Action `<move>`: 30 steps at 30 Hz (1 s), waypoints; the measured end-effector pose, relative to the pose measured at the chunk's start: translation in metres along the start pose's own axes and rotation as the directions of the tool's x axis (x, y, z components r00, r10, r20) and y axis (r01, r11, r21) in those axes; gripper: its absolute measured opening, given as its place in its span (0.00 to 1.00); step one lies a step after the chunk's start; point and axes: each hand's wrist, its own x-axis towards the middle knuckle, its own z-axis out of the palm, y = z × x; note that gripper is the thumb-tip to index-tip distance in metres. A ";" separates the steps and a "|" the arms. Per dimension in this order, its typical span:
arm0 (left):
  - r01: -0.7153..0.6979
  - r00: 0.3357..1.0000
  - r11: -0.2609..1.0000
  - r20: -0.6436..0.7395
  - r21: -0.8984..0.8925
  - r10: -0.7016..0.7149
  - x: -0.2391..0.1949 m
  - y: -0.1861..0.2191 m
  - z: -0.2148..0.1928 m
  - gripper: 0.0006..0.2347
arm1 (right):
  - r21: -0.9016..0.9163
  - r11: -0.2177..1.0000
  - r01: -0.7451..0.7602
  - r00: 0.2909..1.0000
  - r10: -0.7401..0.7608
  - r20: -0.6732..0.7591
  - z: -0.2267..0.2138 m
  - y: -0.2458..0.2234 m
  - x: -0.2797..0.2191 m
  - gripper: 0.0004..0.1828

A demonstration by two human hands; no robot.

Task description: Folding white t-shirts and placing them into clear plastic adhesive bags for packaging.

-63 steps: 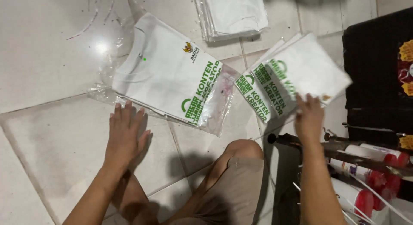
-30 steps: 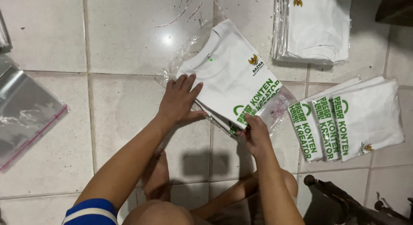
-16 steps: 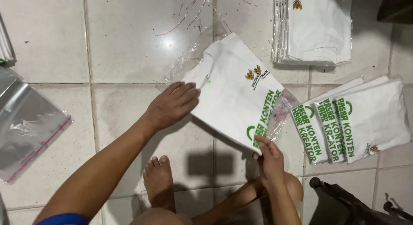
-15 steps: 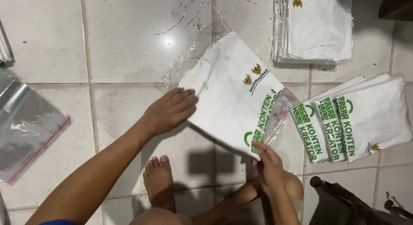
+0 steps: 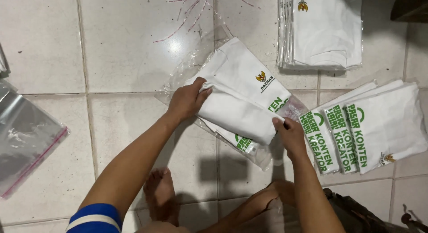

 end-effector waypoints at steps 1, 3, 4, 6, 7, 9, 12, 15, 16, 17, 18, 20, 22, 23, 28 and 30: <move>0.029 1.000 0.998 -0.012 0.054 -0.028 0.006 0.001 0.003 0.16 | -0.086 0.996 0.020 1.000 -0.020 0.006 0.002 0.012 0.019 0.16; 0.068 0.997 0.992 -0.038 0.103 -0.064 0.014 0.006 0.008 0.16 | -0.176 0.983 0.054 0.998 -0.050 0.024 0.009 -0.004 0.031 0.19; 0.100 0.994 0.986 -0.060 0.137 -0.092 0.017 0.011 0.009 0.15 | -0.379 0.907 0.181 0.978 -0.206 -0.025 0.013 -0.031 0.022 0.13; 0.135 0.989 0.977 -0.084 0.166 -0.123 0.021 0.020 0.011 0.15 | -0.570 0.772 0.281 0.931 -0.365 -0.035 0.029 -0.073 0.014 0.25; 0.173 0.983 0.969 -0.096 0.175 -0.158 0.023 0.025 0.011 0.15 | -0.515 0.750 0.415 0.900 -0.422 0.111 0.041 -0.088 0.016 0.30; 0.222 0.972 0.959 -0.115 0.176 -0.204 0.024 0.034 0.010 0.15 | -0.439 0.714 0.546 0.838 -0.479 0.262 0.057 -0.119 0.017 0.36; 0.281 0.955 0.956 -0.119 0.089 -0.270 0.016 0.041 0.003 0.16 | -0.446 0.803 0.395 0.883 -0.197 0.427 0.067 -0.156 0.021 0.45; 0.118 0.950 0.993 -0.292 0.018 -0.108 -0.019 0.028 0.001 0.18 | -0.512 0.770 0.382 0.820 -0.026 0.572 0.067 -0.173 0.015 0.41; -0.006 0.937 0.999 -0.349 0.044 0.021 -0.037 0.023 -0.001 0.18 | -0.503 0.769 0.394 0.809 -0.032 0.586 0.064 -0.186 0.005 0.40; -0.128 0.904 0.989 -0.401 0.081 0.150 -0.056 0.019 -0.002 0.18 | -0.494 0.769 0.406 0.799 -0.036 0.601 0.061 -0.198 -0.007 0.39; -0.107 0.897 0.991 -0.422 0.082 0.132 -0.079 0.001 0.003 0.18 | -0.489 0.758 0.432 0.784 -0.047 0.619 0.057 -0.192 -0.010 0.39; -0.190 0.925 0.977 -0.317 0.094 0.210 -0.129 -0.034 0.015 0.19 | -0.444 0.860 0.253 0.828 0.045 0.558 0.051 -0.181 -0.016 0.46; -0.123 0.912 0.986 -0.378 0.114 0.157 -0.177 -0.077 0.033 0.18 | -0.451 0.871 0.193 0.837 0.093 0.539 0.056 -0.170 -0.024 0.46; -0.084 0.899 0.988 -0.419 0.128 0.131 -0.201 -0.099 0.042 0.17 | -0.458 0.883 0.106 0.857 0.153 0.492 0.060 -0.165 -0.027 0.49; 0.299 0.658 0.953 -0.733 0.042 -0.174 -0.278 -0.195 -0.016 0.17 | -0.451 0.892 -0.003 0.875 0.220 0.430 0.074 -0.202 -0.065 0.35; 0.460 0.569 0.888 -0.757 -0.030 -0.320 -0.301 -0.224 -0.059 0.18 | -0.470 0.881 -0.056 0.853 0.287 0.436 0.076 -0.230 -0.088 0.40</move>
